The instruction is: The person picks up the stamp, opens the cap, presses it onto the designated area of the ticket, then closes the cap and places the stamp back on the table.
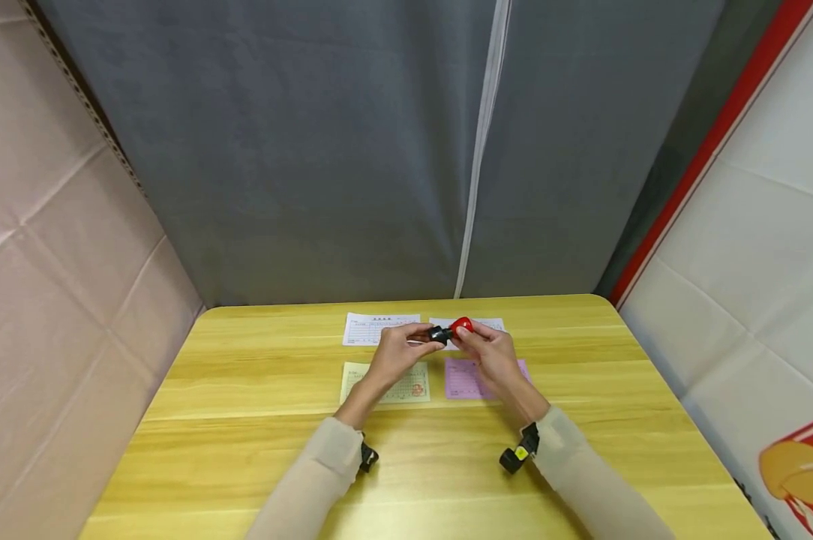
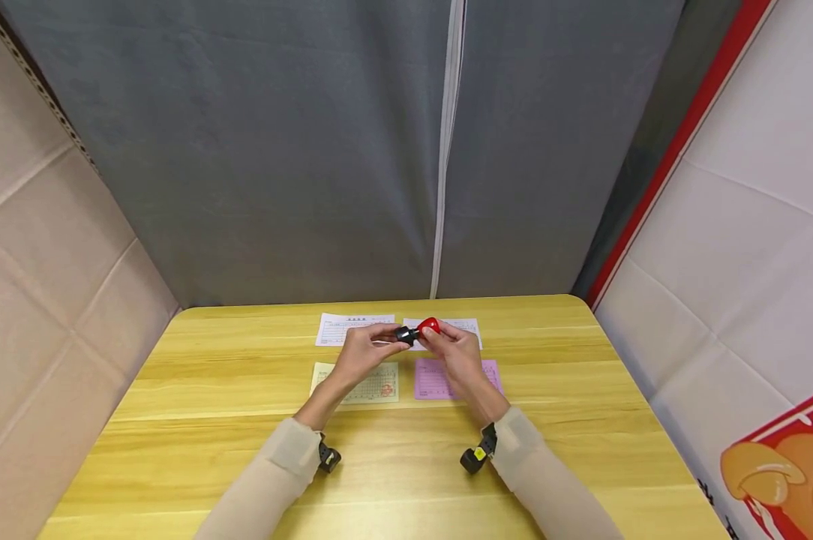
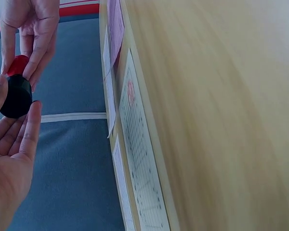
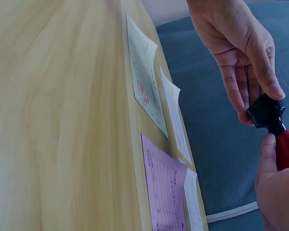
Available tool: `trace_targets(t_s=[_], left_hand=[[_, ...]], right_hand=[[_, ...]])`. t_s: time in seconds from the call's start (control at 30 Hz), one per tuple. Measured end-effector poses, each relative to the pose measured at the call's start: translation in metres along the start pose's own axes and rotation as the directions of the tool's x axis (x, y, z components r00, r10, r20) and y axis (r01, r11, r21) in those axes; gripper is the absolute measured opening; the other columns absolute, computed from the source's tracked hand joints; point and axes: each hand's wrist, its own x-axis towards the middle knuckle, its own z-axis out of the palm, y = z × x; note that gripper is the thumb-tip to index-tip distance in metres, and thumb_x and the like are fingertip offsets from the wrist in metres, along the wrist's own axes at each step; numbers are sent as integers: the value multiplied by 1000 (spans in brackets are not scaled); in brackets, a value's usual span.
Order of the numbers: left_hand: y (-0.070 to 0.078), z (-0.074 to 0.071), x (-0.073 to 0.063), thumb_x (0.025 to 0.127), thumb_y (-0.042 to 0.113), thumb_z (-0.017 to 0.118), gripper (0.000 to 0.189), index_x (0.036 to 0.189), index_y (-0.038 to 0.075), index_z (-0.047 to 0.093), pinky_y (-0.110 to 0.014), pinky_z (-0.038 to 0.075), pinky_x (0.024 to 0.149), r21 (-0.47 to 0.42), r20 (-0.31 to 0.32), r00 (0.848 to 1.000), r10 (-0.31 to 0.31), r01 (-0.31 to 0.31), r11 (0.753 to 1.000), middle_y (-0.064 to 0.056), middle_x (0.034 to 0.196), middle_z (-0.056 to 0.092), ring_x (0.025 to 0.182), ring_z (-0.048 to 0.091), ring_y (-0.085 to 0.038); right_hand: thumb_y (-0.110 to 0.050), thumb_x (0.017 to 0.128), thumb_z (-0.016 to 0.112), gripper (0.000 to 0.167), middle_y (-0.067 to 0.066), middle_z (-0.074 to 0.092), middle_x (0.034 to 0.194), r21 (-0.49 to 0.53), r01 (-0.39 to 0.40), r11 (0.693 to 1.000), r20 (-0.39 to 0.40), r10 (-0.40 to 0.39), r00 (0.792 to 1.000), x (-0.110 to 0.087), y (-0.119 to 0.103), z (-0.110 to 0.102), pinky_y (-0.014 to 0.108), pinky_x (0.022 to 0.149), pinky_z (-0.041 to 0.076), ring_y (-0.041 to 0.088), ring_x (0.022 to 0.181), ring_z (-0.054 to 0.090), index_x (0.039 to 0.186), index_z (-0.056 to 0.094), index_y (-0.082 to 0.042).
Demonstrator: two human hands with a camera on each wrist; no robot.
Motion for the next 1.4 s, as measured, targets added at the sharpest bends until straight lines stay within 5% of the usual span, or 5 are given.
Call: trace_targets(t_s=[0.43, 0.83, 1.2, 1.4], left_hand=[[7, 12, 1, 89, 13, 87, 41, 122, -6, 75, -22, 64, 78, -32, 27, 1000, 10, -9, 999, -22, 110, 78, 91, 80, -25], [10, 19, 0, 89, 13, 87, 40, 123, -5, 75, -20, 63, 77, -14, 9, 1000, 11, -11, 1000, -23, 111, 78, 90, 80, -25], [13, 21, 0, 90, 13, 85, 40, 124, -6, 74, -20, 63, 78, -35, 24, 1000, -2, 3, 999, -27, 113, 76, 92, 80, -29], [13, 21, 0, 91, 14, 84, 40, 125, -5, 74, -20, 63, 78, -11, 33, 999, -2, 2, 1000, -24, 114, 77, 93, 80, -27]], right_hand=[[5, 105, 61, 49, 10, 71, 121, -51, 14, 999, 10, -13, 1000, -7, -6, -15, 28, 98, 59, 12, 98, 78, 149, 45, 19], [4, 105, 60, 51, 5, 76, 111, -8, 49, 999, 32, -49, 998, -11, -6, -21, 27, 96, 59, 13, 98, 78, 149, 42, 21], [3, 106, 59, 54, 16, 67, 132, -8, 39, 999, 38, -38, 999, -12, -6, -24, 28, 101, 57, 13, 105, 76, 152, 38, 20], [3, 105, 61, 56, 13, 69, 127, -1, 66, 998, 61, -65, 996, -12, -3, -27, 28, 101, 57, 14, 106, 76, 152, 36, 21]])
